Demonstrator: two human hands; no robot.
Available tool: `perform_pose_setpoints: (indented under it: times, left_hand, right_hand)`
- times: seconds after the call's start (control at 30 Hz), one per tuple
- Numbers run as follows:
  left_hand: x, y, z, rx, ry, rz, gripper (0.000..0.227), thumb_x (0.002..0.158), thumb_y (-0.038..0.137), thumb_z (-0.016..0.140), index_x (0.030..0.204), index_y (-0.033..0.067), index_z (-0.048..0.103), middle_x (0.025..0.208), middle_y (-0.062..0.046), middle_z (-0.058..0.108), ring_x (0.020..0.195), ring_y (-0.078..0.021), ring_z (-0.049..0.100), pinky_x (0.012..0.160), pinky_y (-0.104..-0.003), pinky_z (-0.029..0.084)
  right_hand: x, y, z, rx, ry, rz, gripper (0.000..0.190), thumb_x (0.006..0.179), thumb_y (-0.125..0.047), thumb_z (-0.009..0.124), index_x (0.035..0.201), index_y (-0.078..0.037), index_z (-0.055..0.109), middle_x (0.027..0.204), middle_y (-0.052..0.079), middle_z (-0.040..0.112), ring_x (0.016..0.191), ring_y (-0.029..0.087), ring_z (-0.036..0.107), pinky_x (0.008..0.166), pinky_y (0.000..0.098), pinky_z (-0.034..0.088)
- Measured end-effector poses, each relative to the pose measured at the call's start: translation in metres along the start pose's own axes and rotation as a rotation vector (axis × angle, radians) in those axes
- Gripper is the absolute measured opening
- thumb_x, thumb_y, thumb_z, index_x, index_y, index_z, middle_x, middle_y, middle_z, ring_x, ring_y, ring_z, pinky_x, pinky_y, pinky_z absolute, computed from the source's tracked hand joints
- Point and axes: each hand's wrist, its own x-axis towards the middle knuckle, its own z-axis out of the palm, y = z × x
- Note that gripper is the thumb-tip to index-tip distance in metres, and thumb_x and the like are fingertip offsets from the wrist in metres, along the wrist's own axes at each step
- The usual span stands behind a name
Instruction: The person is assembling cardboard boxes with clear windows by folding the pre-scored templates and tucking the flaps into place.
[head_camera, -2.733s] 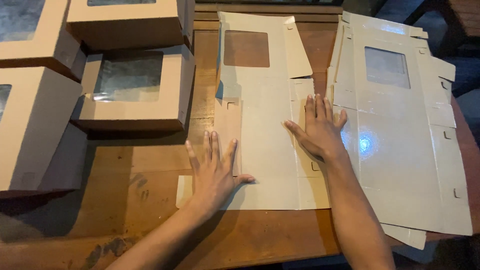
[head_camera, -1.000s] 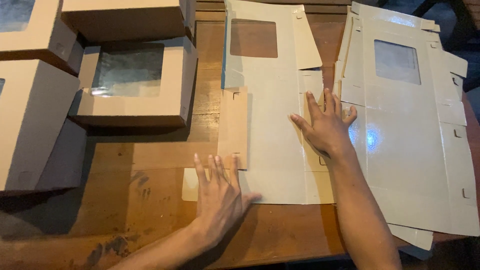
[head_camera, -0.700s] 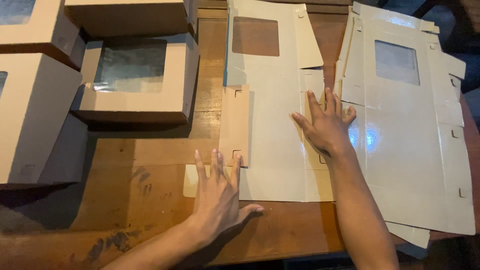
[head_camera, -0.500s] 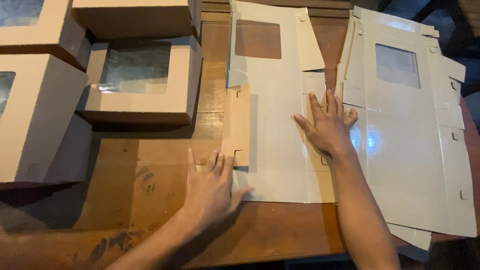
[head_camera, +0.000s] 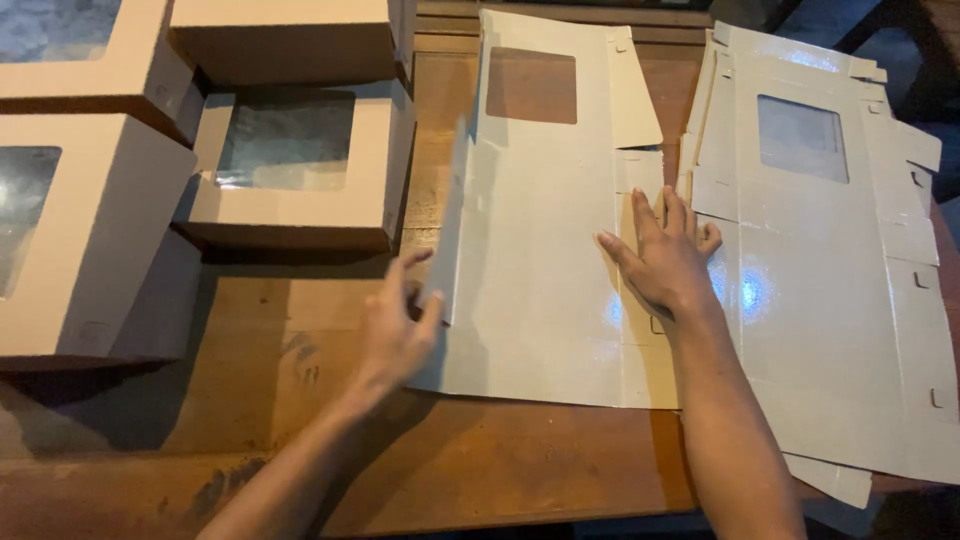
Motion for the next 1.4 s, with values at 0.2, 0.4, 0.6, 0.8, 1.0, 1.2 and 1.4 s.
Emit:
perform_pose_setpoints:
  times: [0.2, 0.4, 0.6, 0.8, 1.0, 1.2, 1.4]
  left_hand:
    - [0.000, 0.019, -0.019, -0.780, -0.098, -0.203, 0.072, 0.092, 0.012, 0.059, 0.157, 0.0091, 0.029, 0.117, -0.027, 0.065, 0.095, -0.0386, 0.073, 0.075, -0.048, 0.062]
    - [-0.005, 0.008, 0.001, -1.028, -0.236, -0.228, 0.085, 0.091, 0.010, 0.061, 0.161, 0.0187, 0.013, 0.127, -0.028, 0.063, 0.097, -0.0359, 0.075, 0.071, -0.045, 0.066]
    - [0.000, -0.040, 0.026, -1.187, -0.194, -0.348, 0.085, 0.089, 0.000, 0.055, 0.163, 0.0206, 0.018, 0.138, -0.036, 0.057, 0.103, -0.0500, 0.071, 0.071, -0.058, 0.064]
    - [-0.004, -0.011, 0.022, -1.178, -0.153, -0.352, 0.080, 0.092, 0.005, 0.055, 0.163, 0.0177, 0.022, 0.151, -0.029, 0.049, 0.120, -0.0436, 0.066, 0.084, -0.052, 0.062]
    - [-0.016, 0.096, 0.004, -0.793, -0.196, -0.731, 0.083, 0.083, 0.050, 0.050, 0.161, 0.0297, 0.030, 0.164, -0.012, 0.043, 0.139, -0.0297, 0.056, 0.105, -0.050, 0.051]
    - [-0.013, 0.085, -0.008, -0.636, -0.123, -0.361, 0.089, 0.094, 0.018, 0.063, 0.165, 0.0083, 0.010, 0.140, -0.040, 0.052, 0.120, -0.0539, 0.062, 0.083, -0.062, 0.059]
    - [-0.006, 0.084, -0.045, 0.371, -0.346, -0.334, 0.083, 0.102, 0.052, 0.042, 0.166, 0.0121, 0.009, 0.125, -0.036, 0.064, 0.113, -0.0498, 0.067, 0.086, -0.058, 0.059]
  right_hand:
    - [0.000, 0.006, 0.001, 0.086, 0.039, -0.028, 0.083, 0.097, -0.070, 0.050, 0.158, -0.016, 0.043, 0.162, 0.027, 0.030, 0.152, 0.044, 0.026, 0.115, 0.0733, 0.008]
    - [-0.001, 0.012, 0.001, 0.122, 0.038, -0.053, 0.075, 0.098, -0.069, 0.049, 0.155, -0.020, 0.048, 0.164, 0.026, 0.028, 0.152, 0.044, 0.026, 0.116, 0.0713, 0.008]
    - [-0.003, 0.007, -0.003, 0.065, -0.066, -0.068, 0.079, 0.097, -0.079, 0.037, 0.155, -0.027, 0.047, 0.166, 0.027, 0.023, 0.156, 0.045, 0.018, 0.118, 0.0704, 0.005]
    - [-0.012, -0.006, -0.010, 0.098, -0.110, -0.091, 0.079, 0.096, -0.080, 0.033, 0.157, -0.031, 0.044, 0.166, 0.029, 0.020, 0.156, 0.047, 0.013, 0.116, 0.0727, -0.001]
    - [-0.017, -0.026, -0.026, 0.093, -0.296, -0.032, 0.085, 0.087, -0.076, 0.024, 0.162, -0.038, 0.020, 0.172, 0.017, -0.003, 0.159, 0.032, -0.013, 0.120, 0.0559, -0.012]
    - [-0.013, -0.011, -0.011, 0.085, -0.155, -0.105, 0.086, 0.092, -0.083, 0.034, 0.160, -0.031, 0.037, 0.167, 0.027, 0.018, 0.156, 0.048, 0.010, 0.118, 0.0716, 0.000]
    - [-0.015, -0.016, -0.015, 0.023, -0.147, -0.091, 0.086, 0.091, -0.080, 0.044, 0.160, -0.029, 0.037, 0.167, 0.026, 0.018, 0.157, 0.047, 0.009, 0.118, 0.0699, -0.001]
